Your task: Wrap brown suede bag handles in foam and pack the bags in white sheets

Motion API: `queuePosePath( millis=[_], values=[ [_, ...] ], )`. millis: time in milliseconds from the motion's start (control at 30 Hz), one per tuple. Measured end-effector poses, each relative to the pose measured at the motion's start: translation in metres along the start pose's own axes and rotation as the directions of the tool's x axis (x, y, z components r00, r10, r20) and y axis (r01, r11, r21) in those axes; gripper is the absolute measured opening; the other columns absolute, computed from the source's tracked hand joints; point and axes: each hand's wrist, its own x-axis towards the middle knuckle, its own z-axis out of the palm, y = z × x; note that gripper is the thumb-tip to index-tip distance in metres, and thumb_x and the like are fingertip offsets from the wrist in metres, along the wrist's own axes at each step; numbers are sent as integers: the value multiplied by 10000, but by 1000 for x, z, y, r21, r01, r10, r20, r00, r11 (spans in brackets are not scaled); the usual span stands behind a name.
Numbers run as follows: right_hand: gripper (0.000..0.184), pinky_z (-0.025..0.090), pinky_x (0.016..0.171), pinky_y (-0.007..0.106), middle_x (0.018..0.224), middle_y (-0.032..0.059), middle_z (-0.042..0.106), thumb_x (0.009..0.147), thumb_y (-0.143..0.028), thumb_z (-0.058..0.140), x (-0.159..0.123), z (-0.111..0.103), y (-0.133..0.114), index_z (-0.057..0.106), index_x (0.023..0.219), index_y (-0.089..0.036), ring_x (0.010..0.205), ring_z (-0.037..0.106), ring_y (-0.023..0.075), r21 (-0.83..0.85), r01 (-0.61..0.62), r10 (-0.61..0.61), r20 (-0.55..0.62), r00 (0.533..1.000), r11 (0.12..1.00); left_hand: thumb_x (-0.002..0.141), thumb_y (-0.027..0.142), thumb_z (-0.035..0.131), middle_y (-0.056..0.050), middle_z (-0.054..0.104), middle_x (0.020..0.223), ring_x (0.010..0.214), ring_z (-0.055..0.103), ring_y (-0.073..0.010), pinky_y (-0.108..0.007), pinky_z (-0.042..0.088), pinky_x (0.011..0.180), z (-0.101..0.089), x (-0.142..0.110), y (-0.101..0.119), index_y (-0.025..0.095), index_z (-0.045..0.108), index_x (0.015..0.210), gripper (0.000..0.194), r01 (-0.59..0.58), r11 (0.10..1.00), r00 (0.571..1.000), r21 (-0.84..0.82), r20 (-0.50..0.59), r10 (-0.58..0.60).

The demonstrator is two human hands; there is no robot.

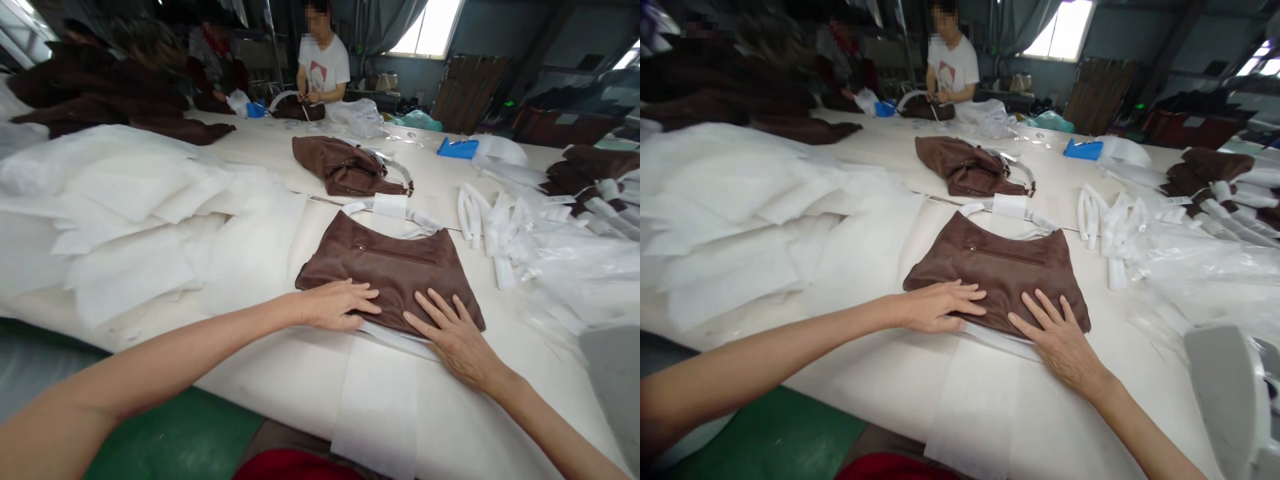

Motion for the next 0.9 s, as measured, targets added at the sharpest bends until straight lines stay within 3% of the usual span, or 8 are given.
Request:
queuePosePath(
  millis=[67, 133, 333, 467, 567, 667, 767, 900],
  values=[
    [739, 303, 1067, 708, 1606, 96, 265, 887, -59, 507, 1, -2, 2, 308, 1513, -399, 1464, 249, 377, -2, 20, -20, -4, 1000, 1000, 986, 318, 462, -38, 665, 1298, 1190, 625, -209, -329, 443, 1059, -18, 16, -1, 254, 642, 1263, 337, 76, 995, 996, -59, -37, -78],
    [763, 308, 1058, 715, 1606, 92, 263, 881, -35, 486, 1, -2, 4, 296, 1512, -419, 1469, 230, 381, -10, 32, -32, -4, 999, 999, 1007, 304, 431, -22, 666, 1297, 1182, 623, -188, -336, 397, 1098, -22, 32, -3, 266, 604, 1309, 350, 116, 993, 981, -34, -153, -120],
    [818, 322, 1020, 755, 1604, 112, 251, 837, -15, 454, -6, 9, 5, 266, 1519, -427, 1476, 181, 399, -43, 97, -98, -16, 995, 994, 967, 464, 506, -79, 291, 1601, 1497, 173, -338, -671, 121, 1170, 31, 32, 1, 305, 407, 1469, 536, 26, 978, 966, 208, -256, 29],
    [750, 361, 977, 772, 1589, 113, 276, 862, -82, 477, -5, -2, 5, 307, 1500, -439, 1443, 281, 400, 22, 117, -117, -12, 993, 993, 984, 433, 485, -17, 339, 1583, 1502, 168, -307, -702, 119, 1164, 46, 20, 1, 380, 374, 1471, 503, -71, 967, 958, 243, -254, 134],
    [581, 390, 1021, 712, 1530, 75, 408, 895, -224, 569, 8, -30, 16, 464, 1424, -441, 1388, 404, 370, 276, 27, -68, 140, 988, 961, 982, 413, 498, 18, 350, 1575, 1498, 188, -302, -707, 163, 1160, 41, 18, 0, 400, 373, 1465, 499, -113, 960, 957, 254, -231, 174],
    [338, 477, 1033, 556, 1306, 67, 653, 919, -425, 574, 43, -55, 40, 680, 1231, -348, 1221, 603, 312, 595, -289, 189, 226, 956, 749, 988, 413, 482, 44, 337, 1580, 1490, 215, -308, -698, 209, 1157, 37, 17, -1, 410, 354, 1473, 501, -99, 952, 952, 290, -250, 176],
    [370, 505, 1003, 455, 1186, 82, 715, 897, -483, 566, 102, -57, 75, 723, 1124, -237, 1124, 656, 286, 765, -448, 522, 172, 835, 464, 1000, 447, 436, 75, 313, 1589, 1485, 234, -302, -663, 242, 1164, 41, 17, -6, 423, 340, 1478, 489, -86, 923, 945, 375, -263, 195],
    [294, 514, 880, 340, 1091, 98, 725, 861, -323, 591, 191, -28, 120, 694, 1064, -136, 995, 673, 242, 705, -612, 665, 267, 697, 358, 993, 503, 417, 66, 314, 1592, 1434, 344, -318, -614, 367, 1117, 51, 21, -19, 430, 368, 1465, 480, -100, 808, 908, 581, -279, 313]
  ],
)
